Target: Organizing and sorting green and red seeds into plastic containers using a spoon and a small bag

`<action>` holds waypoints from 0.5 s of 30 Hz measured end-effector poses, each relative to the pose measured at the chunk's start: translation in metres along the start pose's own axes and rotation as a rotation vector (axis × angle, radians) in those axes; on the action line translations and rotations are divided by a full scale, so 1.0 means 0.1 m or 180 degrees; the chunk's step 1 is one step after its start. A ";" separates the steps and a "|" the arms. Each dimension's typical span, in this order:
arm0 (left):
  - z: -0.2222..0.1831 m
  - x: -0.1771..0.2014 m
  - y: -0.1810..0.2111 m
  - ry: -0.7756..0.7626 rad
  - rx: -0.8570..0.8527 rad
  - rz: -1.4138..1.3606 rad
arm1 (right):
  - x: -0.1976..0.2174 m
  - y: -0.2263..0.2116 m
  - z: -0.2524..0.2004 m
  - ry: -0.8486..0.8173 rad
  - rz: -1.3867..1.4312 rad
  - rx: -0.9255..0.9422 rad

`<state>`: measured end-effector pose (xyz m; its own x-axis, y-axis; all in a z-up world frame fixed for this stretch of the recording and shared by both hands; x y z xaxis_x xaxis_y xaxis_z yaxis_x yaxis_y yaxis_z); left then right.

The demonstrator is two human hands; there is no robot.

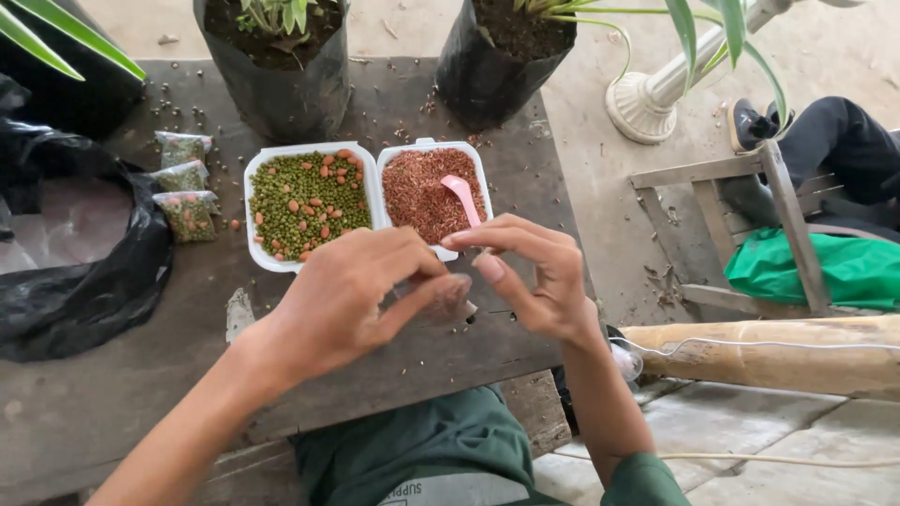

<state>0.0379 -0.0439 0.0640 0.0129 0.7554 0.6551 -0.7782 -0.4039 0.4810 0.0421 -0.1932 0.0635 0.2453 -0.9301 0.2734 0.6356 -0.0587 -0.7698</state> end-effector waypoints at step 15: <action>0.10 0.13 -0.39 -0.0137 0.1160 -0.1768 | -0.08 0.16 -0.04 0.0266 -0.0113 -0.0599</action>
<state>0.0751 -0.0238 0.0594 0.3816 0.8833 0.2722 -0.3866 -0.1150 0.9150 0.0475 -0.1879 0.0472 0.1586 -0.9526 0.2595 0.4929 -0.1513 -0.8568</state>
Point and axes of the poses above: each hand's wrist, its own z-axis towards the middle knuckle, its own x-axis out of the back of the hand, y = z × x, the point moved 8 cm from there along z, towards the middle knuckle, and after that the axes turned 8 degrees about z, right-handed, at the moved point
